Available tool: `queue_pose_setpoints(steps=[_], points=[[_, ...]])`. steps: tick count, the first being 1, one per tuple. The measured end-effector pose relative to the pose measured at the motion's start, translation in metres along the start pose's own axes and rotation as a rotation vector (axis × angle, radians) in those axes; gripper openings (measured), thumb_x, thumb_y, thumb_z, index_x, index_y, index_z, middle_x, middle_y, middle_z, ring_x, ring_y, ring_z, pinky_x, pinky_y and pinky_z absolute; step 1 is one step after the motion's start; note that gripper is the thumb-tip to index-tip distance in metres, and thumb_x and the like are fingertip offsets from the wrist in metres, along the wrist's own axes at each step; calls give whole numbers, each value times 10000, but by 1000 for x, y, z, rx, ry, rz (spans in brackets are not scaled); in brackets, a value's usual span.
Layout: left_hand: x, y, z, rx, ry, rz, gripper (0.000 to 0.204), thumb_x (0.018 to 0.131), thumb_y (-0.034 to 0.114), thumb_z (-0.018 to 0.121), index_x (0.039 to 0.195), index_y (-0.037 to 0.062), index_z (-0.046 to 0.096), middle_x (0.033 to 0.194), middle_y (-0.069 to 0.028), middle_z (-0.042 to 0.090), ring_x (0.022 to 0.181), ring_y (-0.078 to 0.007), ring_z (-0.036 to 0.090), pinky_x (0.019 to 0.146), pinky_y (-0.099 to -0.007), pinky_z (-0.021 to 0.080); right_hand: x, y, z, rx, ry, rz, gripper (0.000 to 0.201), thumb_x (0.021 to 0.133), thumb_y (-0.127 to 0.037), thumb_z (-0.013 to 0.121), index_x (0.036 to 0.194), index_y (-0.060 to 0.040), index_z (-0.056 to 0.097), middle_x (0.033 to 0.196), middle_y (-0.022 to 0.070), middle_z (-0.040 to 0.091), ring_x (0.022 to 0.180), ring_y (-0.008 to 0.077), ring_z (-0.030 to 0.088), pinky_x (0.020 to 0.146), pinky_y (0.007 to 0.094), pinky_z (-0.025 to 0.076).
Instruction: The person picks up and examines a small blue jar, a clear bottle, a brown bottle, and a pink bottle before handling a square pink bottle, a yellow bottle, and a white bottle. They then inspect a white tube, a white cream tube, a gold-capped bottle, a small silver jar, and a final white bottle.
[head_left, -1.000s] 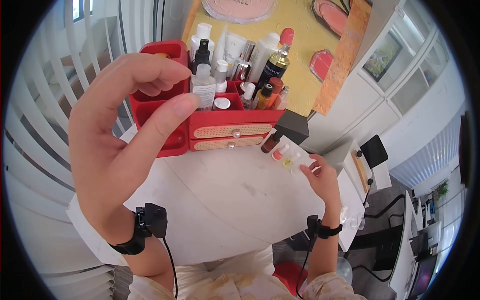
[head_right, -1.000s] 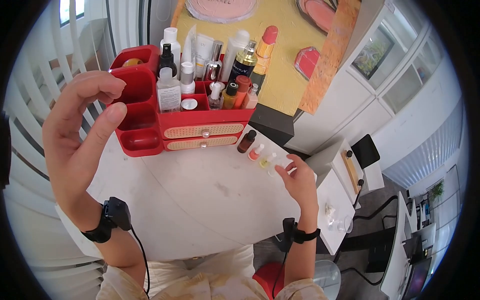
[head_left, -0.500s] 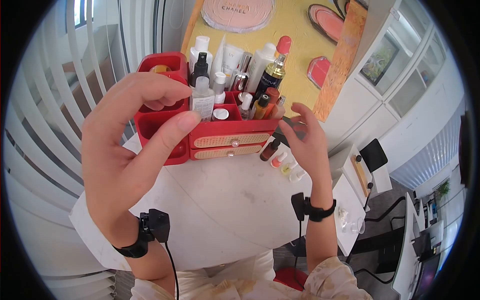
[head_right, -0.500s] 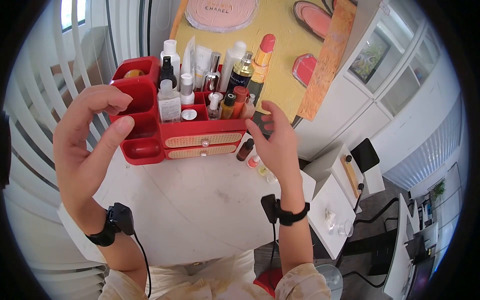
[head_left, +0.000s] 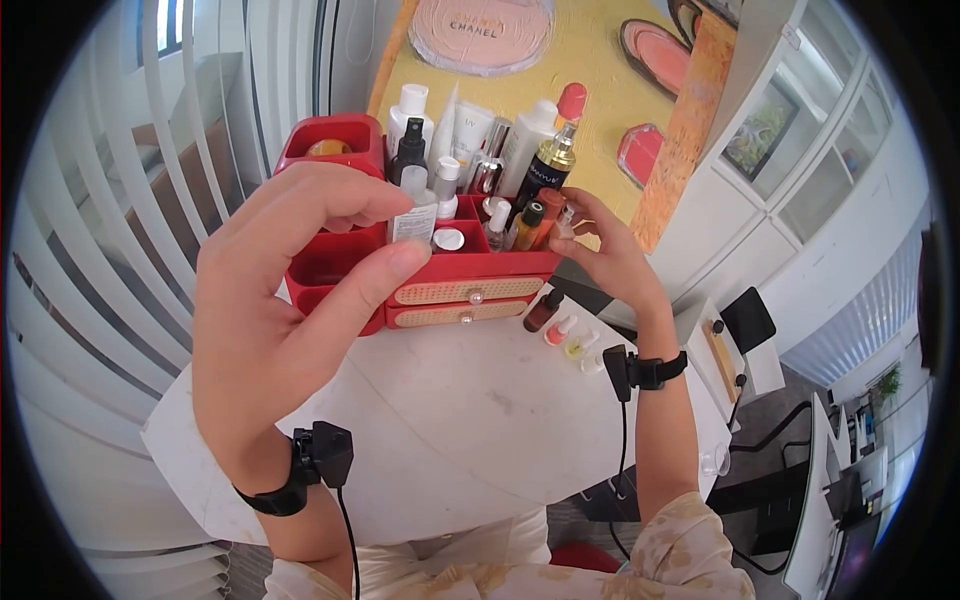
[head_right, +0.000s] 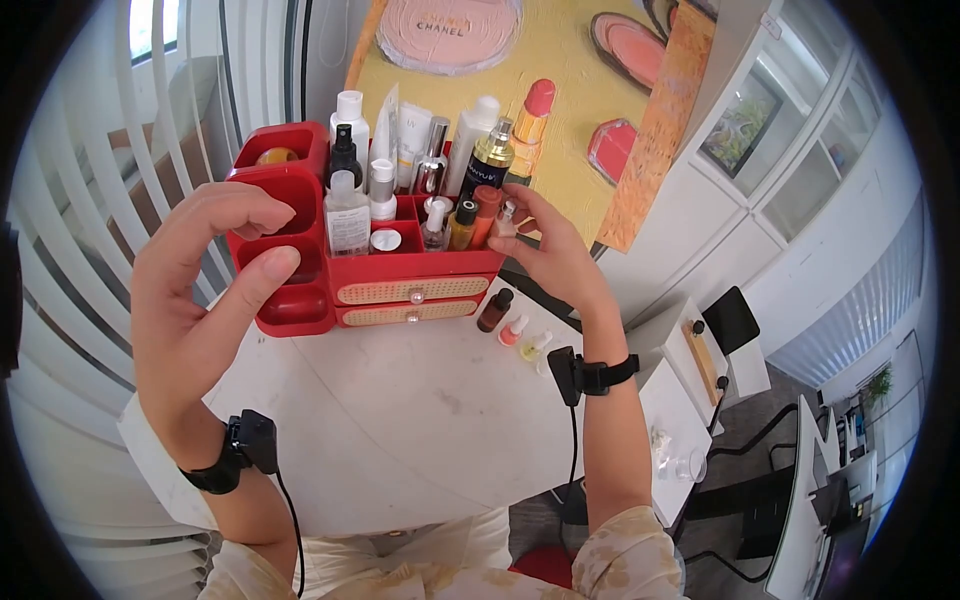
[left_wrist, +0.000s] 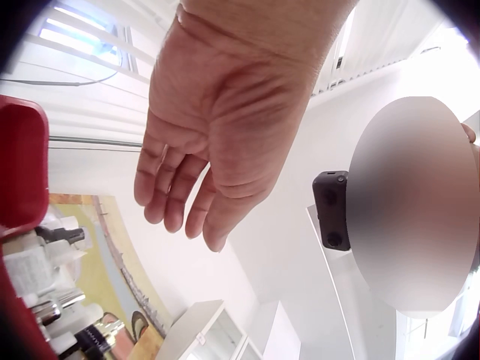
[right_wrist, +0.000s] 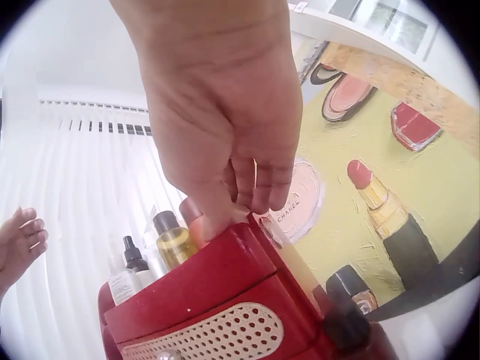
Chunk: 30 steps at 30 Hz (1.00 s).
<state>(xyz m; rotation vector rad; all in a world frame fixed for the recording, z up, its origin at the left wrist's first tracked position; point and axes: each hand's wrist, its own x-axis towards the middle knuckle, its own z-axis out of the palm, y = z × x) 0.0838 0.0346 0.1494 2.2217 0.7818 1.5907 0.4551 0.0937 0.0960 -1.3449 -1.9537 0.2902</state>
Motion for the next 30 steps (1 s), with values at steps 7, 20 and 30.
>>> queue_pose_setpoints(steps=[7, 20, 30], points=[[0, 0, 1, -1, 8, -18, 214, 845, 23, 761, 1044, 12, 684, 1061, -95, 700, 1007, -213, 642, 925, -327, 491, 6, -7, -13, 39, 10, -72, 772, 896, -73, 779, 1543, -50, 358, 1266, 92, 590, 1157, 229, 599, 1027, 344, 485], [5, 4, 14, -6, -37, 31, 391, 766, 53, 846, 1118, 15, 680, 1076, -82, 689, 954, -186, 617, 873, -304, 505, -16, -107, 20, 1505, 272, 36, 494, 1116, -312, 365, 1538, -56, 348, 1422, 204, 543, 1117, 306, 633, 948, 426, 565], [9, 0, 33, -24, -51, -41, 716, 656, 118, 943, 1278, 2, 609, 1190, -84, 646, 984, -185, 619, 891, -313, 508, -2, -157, 91, 1587, 229, 68, 449, 1138, -381, 289, 1408, -59, 449, 1173, 108, 615, 947, 205, 666, 779, 332, 581]])
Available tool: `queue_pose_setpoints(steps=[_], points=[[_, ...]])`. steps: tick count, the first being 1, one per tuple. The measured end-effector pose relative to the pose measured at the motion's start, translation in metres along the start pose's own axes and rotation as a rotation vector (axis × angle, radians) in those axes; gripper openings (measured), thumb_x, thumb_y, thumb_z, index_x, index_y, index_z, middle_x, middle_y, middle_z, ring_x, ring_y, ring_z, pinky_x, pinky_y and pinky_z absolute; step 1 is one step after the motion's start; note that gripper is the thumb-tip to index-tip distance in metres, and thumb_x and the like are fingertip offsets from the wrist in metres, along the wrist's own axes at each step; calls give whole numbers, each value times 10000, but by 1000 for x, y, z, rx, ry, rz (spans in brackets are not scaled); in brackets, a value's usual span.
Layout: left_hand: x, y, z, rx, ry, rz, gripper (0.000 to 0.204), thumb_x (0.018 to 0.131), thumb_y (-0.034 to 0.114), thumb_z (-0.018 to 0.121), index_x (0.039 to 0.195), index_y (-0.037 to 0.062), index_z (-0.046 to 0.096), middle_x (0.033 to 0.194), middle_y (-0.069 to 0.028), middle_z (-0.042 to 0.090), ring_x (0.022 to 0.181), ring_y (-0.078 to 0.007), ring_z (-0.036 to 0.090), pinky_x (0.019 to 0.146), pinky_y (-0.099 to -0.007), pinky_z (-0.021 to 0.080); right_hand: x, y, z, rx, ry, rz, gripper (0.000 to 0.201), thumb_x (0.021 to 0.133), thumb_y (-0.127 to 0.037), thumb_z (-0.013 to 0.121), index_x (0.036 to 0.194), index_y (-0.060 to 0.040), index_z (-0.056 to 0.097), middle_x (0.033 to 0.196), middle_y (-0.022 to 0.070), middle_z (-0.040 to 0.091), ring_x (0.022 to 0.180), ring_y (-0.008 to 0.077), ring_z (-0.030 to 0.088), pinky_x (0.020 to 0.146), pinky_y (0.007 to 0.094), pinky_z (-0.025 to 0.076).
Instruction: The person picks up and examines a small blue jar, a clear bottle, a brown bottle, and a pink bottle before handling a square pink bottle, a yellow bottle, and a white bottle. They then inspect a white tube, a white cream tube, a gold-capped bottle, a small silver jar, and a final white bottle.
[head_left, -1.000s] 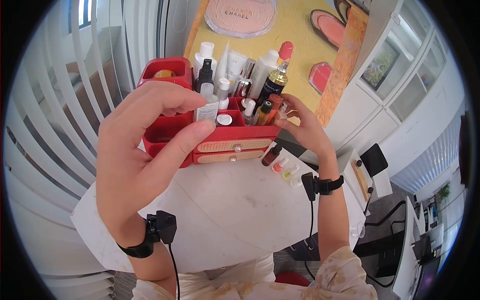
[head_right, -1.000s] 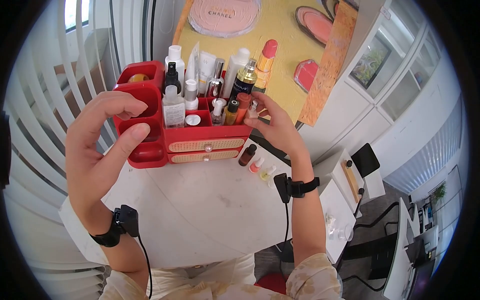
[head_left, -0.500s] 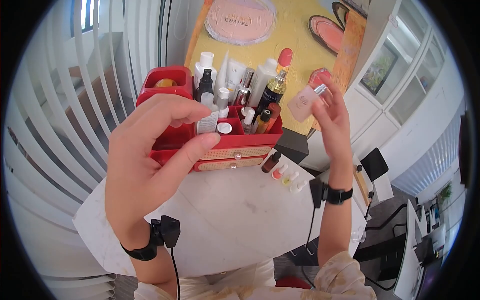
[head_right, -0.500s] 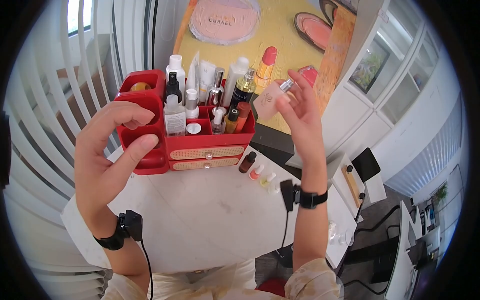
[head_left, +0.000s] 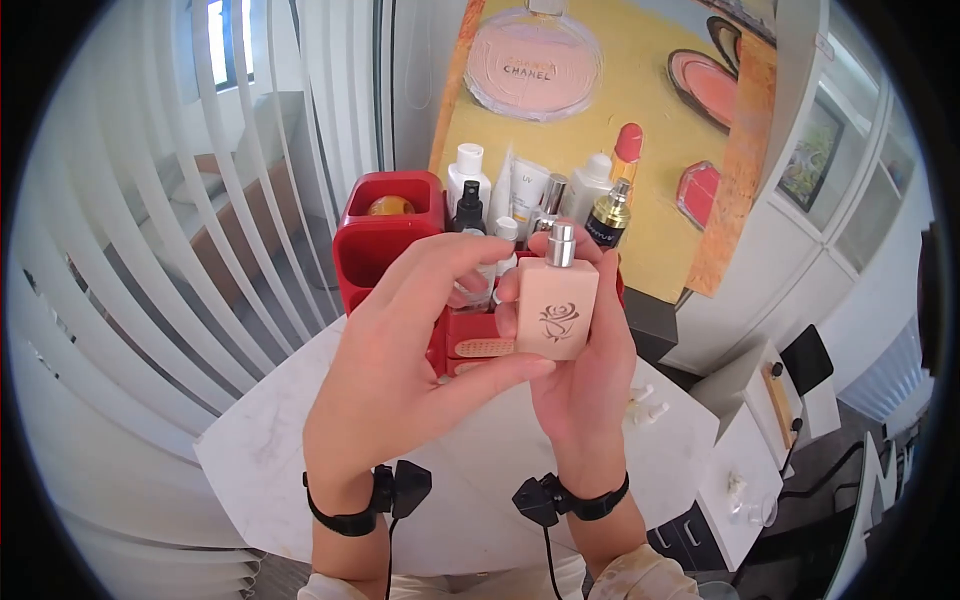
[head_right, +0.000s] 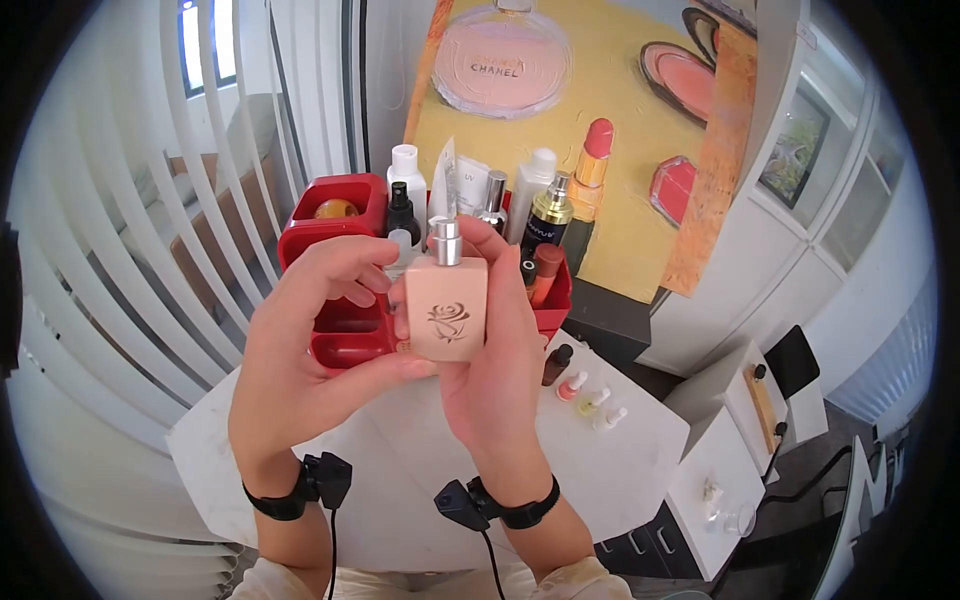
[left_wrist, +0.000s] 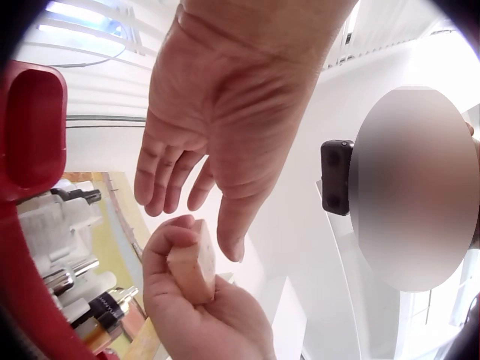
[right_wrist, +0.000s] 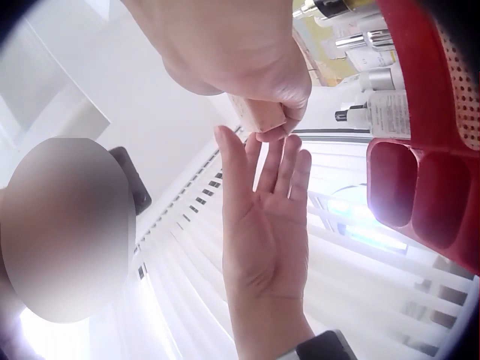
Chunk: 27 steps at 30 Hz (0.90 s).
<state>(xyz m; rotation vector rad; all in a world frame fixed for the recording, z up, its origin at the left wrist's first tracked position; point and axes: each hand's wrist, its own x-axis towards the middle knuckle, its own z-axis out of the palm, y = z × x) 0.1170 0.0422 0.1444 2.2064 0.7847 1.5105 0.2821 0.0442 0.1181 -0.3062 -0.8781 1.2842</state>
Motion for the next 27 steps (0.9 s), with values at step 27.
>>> queue_pose_setpoints(steps=[27], points=[[0, -6, 23, -131, 90, -128, 315, 872, 101, 805, 1130, 0, 654, 959, -43, 707, 844, -99, 655, 750, -240, 529, -8, 6, 7, -121, -23, -43, 489, 1136, -414, 241, 1431, -78, 439, 1224, 87, 627, 1062, 206, 657, 924, 353, 547]])
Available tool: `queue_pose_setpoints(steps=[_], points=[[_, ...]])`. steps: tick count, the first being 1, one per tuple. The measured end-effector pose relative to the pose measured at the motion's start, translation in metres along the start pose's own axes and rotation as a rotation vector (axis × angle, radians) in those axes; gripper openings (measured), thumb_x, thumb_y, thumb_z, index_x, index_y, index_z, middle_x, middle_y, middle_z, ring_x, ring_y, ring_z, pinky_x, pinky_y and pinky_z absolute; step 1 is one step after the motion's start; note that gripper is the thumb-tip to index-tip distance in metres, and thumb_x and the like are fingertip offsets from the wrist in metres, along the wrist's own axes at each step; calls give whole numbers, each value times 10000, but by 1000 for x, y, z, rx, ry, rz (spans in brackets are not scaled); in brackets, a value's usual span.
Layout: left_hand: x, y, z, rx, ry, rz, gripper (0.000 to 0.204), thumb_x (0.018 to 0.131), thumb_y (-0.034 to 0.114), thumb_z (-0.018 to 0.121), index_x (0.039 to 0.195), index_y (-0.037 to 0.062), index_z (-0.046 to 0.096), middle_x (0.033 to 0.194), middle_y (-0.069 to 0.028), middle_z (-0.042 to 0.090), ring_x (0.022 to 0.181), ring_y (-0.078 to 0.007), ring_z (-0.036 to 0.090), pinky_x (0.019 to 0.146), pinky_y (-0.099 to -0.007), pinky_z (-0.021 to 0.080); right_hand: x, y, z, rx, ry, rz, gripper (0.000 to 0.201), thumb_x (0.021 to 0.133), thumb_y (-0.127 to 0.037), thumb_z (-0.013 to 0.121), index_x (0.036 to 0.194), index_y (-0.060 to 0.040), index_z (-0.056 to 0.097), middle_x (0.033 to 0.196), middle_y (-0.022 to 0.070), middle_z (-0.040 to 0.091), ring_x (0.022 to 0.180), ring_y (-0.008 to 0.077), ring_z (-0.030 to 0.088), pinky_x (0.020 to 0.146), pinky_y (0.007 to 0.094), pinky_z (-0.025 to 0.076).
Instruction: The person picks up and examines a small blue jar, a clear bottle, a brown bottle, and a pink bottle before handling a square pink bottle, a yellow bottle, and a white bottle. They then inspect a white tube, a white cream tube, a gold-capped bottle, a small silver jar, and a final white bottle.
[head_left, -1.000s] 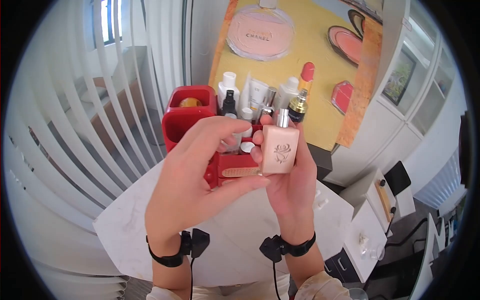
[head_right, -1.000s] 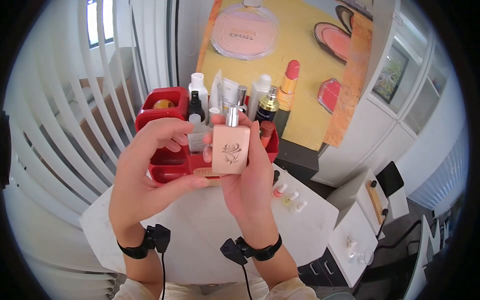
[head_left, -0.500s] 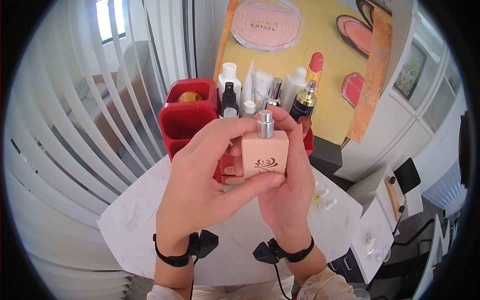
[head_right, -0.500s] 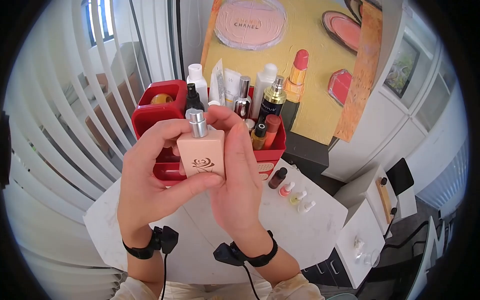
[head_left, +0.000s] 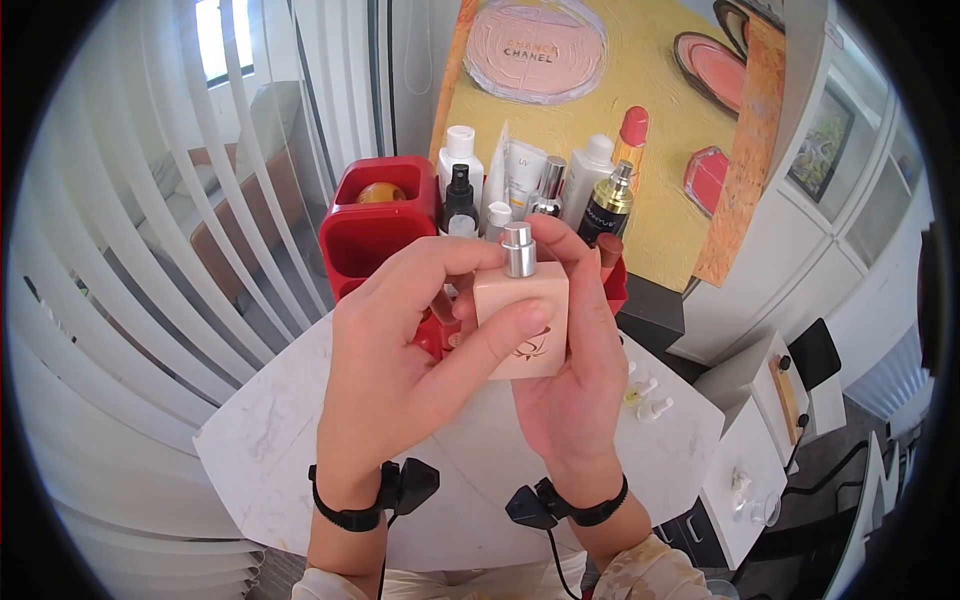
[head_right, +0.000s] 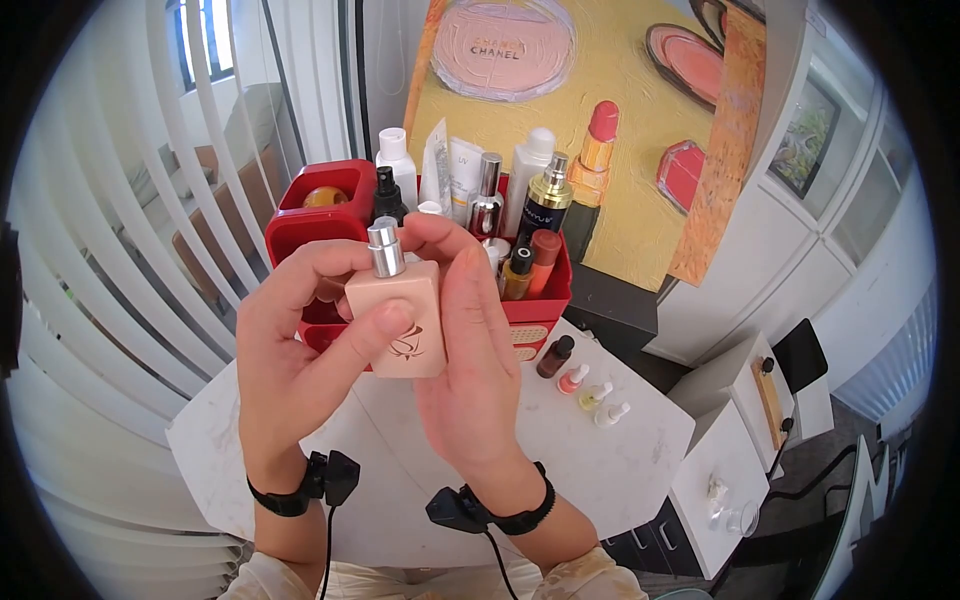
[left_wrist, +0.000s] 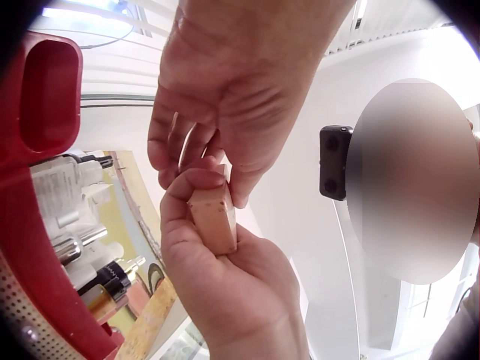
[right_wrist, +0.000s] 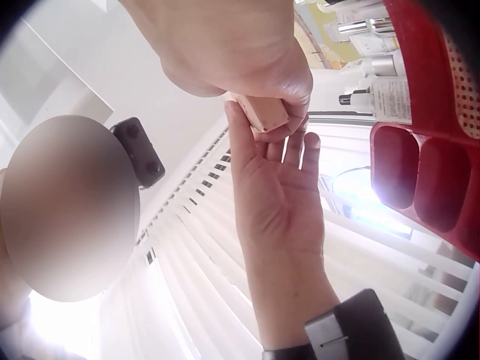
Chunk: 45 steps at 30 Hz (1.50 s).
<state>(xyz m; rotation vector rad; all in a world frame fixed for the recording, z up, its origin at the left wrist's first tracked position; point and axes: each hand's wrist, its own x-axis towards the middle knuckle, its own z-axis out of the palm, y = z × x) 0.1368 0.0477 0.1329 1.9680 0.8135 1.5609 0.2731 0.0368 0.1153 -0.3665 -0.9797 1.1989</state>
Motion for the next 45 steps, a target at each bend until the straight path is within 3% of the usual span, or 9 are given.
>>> queue_pose_setpoints(steps=[9, 14, 19, 23, 25, 28, 34, 40, 45], points=[[2, 12, 2, -98, 53, -79, 148, 948, 96, 724, 1043, -14, 693, 890, -65, 698, 740, -116, 622, 678, -242, 495, -1, -6, 2, 7, 28, 7, 471, 1126, -417, 337, 1390, -54, 480, 1233, 71, 632, 1071, 156, 648, 902, 306, 544], [1, 8, -2, -60, 36, -60, 104, 956, 73, 707, 1016, -12, 717, 873, -58, 714, 737, -113, 640, 689, -245, 500, 4, -11, -4, 25, 51, 92, 381, 1109, -417, 425, 1301, -101, 514, 986, 47, 680, 701, 116, 683, 511, 237, 526], [-1, 8, -2, -46, 27, 8, 120, 923, 80, 746, 1003, -8, 730, 883, -50, 724, 760, -107, 645, 716, -248, 509, 7, -14, -21, 197, -55, 191, 364, 1098, -423, 448, 1248, -104, 539, 867, 57, 703, 603, 131, 682, 367, 244, 460], [-2, 9, 0, -74, -10, -6, 187, 860, 72, 806, 1011, 2, 720, 883, -35, 721, 778, -96, 643, 723, -238, 509, 8, -11, -15, 186, 99, 177, 349, 1097, -410, 452, 1208, -99, 564, 875, 51, 698, 610, 122, 678, 380, 241, 474], [-3, 7, -2, -81, -53, -20, 239, 831, 42, 820, 1037, 9, 704, 874, -21, 714, 797, -83, 648, 719, -216, 501, 9, -12, -24, 200, 24, 179, 340, 1098, -403, 454, 1194, -99, 572, 899, 43, 693, 647, 115, 682, 422, 247, 509], [-2, 8, 0, -56, -89, 37, 466, 708, 80, 927, 1096, 28, 675, 920, -14, 706, 818, -85, 648, 740, -215, 519, 9, -10, -19, 245, 67, 106, 295, 1113, -318, 435, 1152, -62, 577, 1019, 63, 643, 912, 127, 612, 763, 270, 505], [-2, 7, 7, -19, -70, 52, 671, 582, 178, 1009, 1117, 48, 627, 976, -20, 706, 813, -83, 641, 772, -229, 545, 7, -14, -19, 287, 33, 143, 301, 1113, -324, 433, 1135, -67, 589, 1011, 53, 641, 895, 130, 602, 816, 286, 480], [-1, 9, 7, -2, -42, 25, 645, 579, 187, 1012, 1088, 51, 638, 970, -22, 707, 782, -78, 641, 706, -219, 530, 7, -6, -13, 191, 156, 114, 259, 1090, -332, 497, 1100, -96, 602, 974, 22, 679, 798, 86, 674, 664, 236, 555], [-2, 4, 2, -50, -49, -15, 438, 688, 157, 952, 1002, 38, 670, 922, -18, 710, 777, -69, 635, 678, -207, 500, 6, -5, -10, 143, 138, 116, 261, 1090, -332, 498, 1088, -98, 614, 938, 21, 687, 761, 82, 674, 618, 234, 537]])
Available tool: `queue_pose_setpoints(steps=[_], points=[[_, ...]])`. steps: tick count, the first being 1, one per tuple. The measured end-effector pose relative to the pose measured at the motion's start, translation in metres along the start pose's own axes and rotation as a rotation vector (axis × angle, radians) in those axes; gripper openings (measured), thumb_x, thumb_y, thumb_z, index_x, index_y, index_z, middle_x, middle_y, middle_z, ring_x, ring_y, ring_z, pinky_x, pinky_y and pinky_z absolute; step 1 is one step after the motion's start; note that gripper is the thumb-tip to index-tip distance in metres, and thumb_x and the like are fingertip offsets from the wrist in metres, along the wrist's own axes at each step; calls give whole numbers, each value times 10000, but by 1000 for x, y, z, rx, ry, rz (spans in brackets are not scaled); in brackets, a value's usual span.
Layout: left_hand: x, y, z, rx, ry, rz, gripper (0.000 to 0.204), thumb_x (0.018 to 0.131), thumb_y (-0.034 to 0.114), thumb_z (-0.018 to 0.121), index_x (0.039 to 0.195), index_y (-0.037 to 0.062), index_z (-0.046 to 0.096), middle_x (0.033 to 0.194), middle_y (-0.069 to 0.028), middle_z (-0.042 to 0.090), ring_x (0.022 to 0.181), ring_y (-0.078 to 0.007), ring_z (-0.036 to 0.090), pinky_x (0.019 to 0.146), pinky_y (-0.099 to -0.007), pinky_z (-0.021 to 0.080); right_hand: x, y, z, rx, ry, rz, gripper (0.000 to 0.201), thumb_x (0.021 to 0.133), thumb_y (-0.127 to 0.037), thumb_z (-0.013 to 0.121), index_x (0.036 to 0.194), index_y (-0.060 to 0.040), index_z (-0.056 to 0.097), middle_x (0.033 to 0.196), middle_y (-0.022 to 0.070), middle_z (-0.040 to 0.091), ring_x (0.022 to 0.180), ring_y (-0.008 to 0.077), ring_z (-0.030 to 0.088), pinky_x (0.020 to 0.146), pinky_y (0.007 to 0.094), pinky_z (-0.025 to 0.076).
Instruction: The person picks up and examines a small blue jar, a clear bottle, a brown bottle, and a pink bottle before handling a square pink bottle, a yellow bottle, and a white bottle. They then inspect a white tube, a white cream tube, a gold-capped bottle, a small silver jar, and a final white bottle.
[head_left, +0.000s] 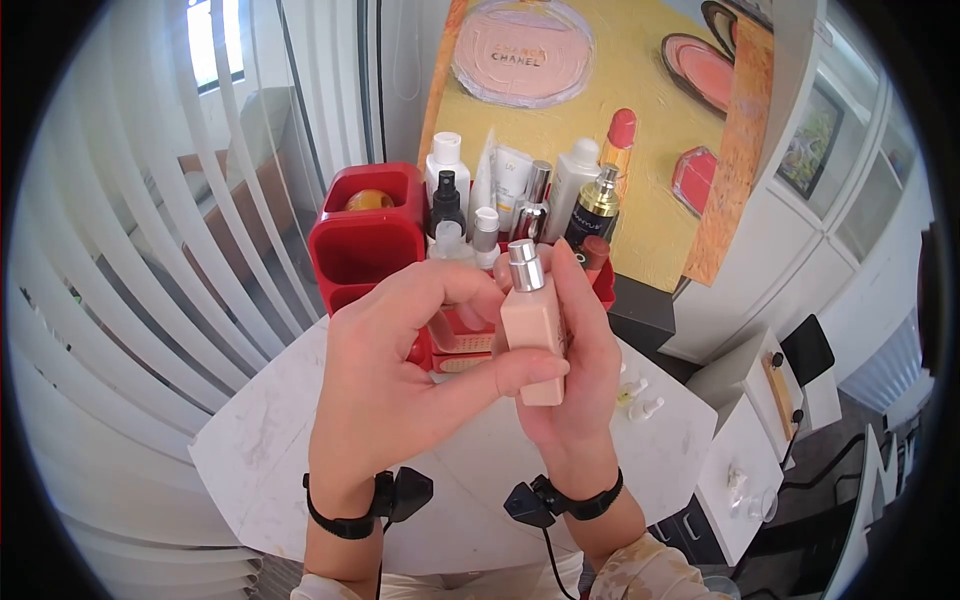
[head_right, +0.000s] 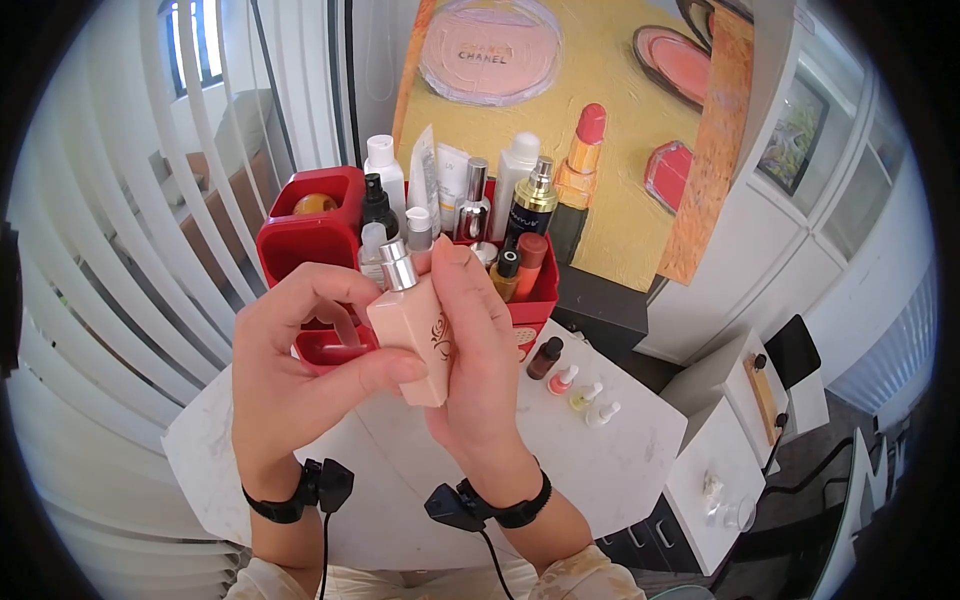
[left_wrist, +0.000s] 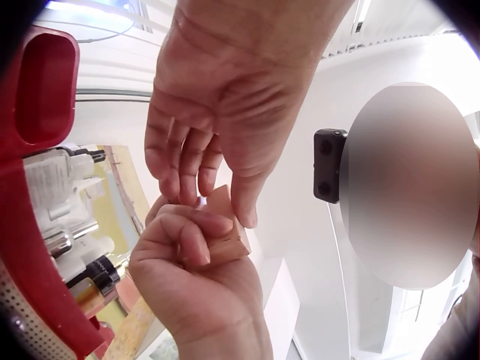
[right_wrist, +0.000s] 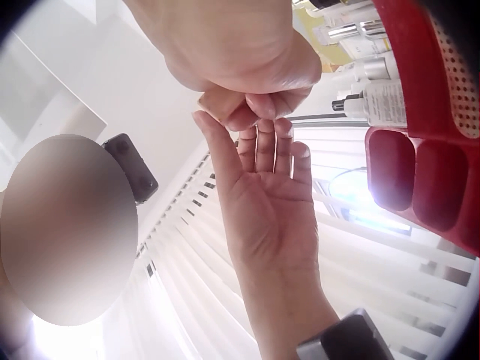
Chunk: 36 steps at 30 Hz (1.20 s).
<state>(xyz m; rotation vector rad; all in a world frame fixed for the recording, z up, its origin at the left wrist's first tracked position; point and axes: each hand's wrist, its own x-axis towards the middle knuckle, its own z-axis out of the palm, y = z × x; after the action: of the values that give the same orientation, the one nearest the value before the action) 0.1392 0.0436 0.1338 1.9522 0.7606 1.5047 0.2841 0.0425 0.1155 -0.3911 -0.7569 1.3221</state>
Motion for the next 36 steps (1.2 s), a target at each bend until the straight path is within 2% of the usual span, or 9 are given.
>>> queue_pose_setpoints(steps=[7, 10, 13, 20, 22, 27, 29, 32, 36], points=[[-1, 2, -5, -7, 9, -58, 176, 887, 141, 798, 940, 12, 691, 856, -20, 703, 754, -71, 614, 680, -213, 480, -4, -2, 4, -60, 0, 82, 252, 1089, -350, 490, 1087, -128, 610, 827, 4, 680, 577, 72, 639, 387, 221, 458], [1, 4, -6, 5, 10, 8, 136, 956, 132, 726, 954, 1, 690, 853, -22, 701, 758, -69, 611, 691, -213, 488, -2, 0, 1, -34, -33, 79, 273, 1089, -362, 485, 1099, -118, 606, 825, 11, 677, 588, 86, 644, 403, 235, 467], [1, 11, -4, -4, 62, -150, 141, 999, 137, 677, 973, -1, 689, 858, -21, 701, 771, -68, 614, 709, -212, 495, 0, -4, -1, 13, -46, 145, 303, 1093, -373, 468, 1103, -102, 603, 845, 30, 676, 566, 111, 622, 414, 248, 453], [1, -4, -1, 3, 155, -10, 143, 900, 75, 760, 1010, 1, 706, 902, -59, 702, 778, -107, 642, 703, -246, 506, 9, -9, -7, 271, -99, 147, 425, 1120, -329, 352, 1125, 48, 547, 1041, 140, 637, 494, 140, 489, 410, 250, 423], [-1, -3, -6, 70, 74, 9, 264, 850, 89, 813, 1073, 25, 686, 992, -34, 702, 843, -83, 634, 758, -244, 507, 9, -10, -7, 291, -107, 164, 425, 1117, -337, 368, 1118, 36, 570, 901, 90, 608, 515, 126, 474, 438, 252, 406], [6, 4, 2, 252, -15, 250, 680, 579, 141, 953, 1195, 73, 674, 1258, -88, 607, 1107, -211, 606, 918, -351, 501, 10, -6, -11, 430, -254, 209, 435, 1115, -364, 380, 1111, -5, 626, 688, 37, 523, 514, 121, 438, 483, 257, 347], [7, 2, 7, 290, -14, 292, 751, 555, 188, 972, 1235, 80, 672, 1269, -113, 586, 1174, -285, 574, 988, -393, 484, 7, -7, -6, 485, -178, 253, 430, 1112, -379, 381, 1126, -31, 633, 702, 33, 528, 532, 127, 449, 501, 260, 366], [7, -3, 9, 292, -9, 300, 764, 543, 223, 982, 1234, 81, 688, 1264, -109, 561, 1149, -282, 570, 961, -385, 490, -2, -9, 10, 335, -24, 274, 440, 1109, -413, 377, 1137, -62, 641, 743, 34, 554, 594, 131, 500, 536, 263, 401], [4, 4, 4, 340, -3, 271, 751, 535, 239, 987, 1219, 86, 719, 1278, -111, 517, 1102, -271, 559, 927, -380, 494, 7, -5, -8, 229, -185, 267, 519, 1111, -467, 347, 1232, -55, 638, 921, 58, 659, 768, 134, 620, 640, 273, 497]])
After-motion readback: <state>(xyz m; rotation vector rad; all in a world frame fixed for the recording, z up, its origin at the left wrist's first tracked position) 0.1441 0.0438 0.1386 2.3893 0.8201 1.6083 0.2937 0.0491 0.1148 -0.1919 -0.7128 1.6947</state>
